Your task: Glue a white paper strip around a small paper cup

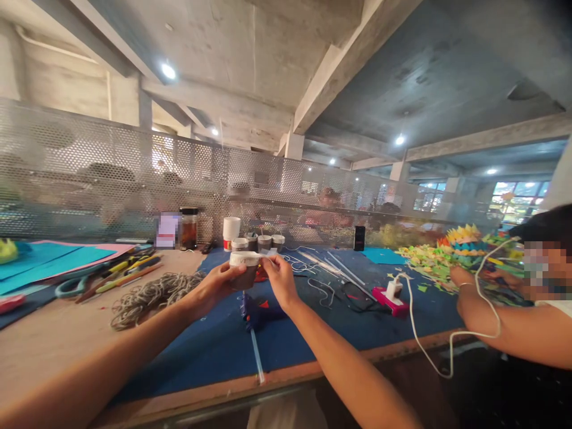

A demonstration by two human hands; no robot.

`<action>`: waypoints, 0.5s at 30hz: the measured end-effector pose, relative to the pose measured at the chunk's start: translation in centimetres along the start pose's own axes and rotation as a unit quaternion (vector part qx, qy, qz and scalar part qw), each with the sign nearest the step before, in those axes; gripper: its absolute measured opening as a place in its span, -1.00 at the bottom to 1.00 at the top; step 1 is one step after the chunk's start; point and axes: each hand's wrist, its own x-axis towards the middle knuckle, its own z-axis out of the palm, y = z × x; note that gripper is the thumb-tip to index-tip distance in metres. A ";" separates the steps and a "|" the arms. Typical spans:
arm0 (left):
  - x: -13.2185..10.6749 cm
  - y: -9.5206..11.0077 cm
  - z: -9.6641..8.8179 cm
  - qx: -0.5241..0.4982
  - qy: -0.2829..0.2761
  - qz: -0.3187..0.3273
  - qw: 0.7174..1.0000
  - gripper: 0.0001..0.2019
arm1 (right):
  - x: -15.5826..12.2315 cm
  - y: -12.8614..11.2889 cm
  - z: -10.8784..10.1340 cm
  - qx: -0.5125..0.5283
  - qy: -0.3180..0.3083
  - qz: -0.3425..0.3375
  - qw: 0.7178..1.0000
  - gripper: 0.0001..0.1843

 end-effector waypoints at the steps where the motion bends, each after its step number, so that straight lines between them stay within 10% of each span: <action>1: 0.0 0.0 0.1 -0.003 0.001 0.004 1.000 -0.52 | 0.0 0.0 0.0 -0.003 0.000 -0.002 1.000 -0.65; 15: -0.3 0.4 0.9 0.003 -0.012 0.034 0.999 -0.59 | -0.1 -0.1 -0.4 -0.017 -0.006 -0.009 1.000 -0.64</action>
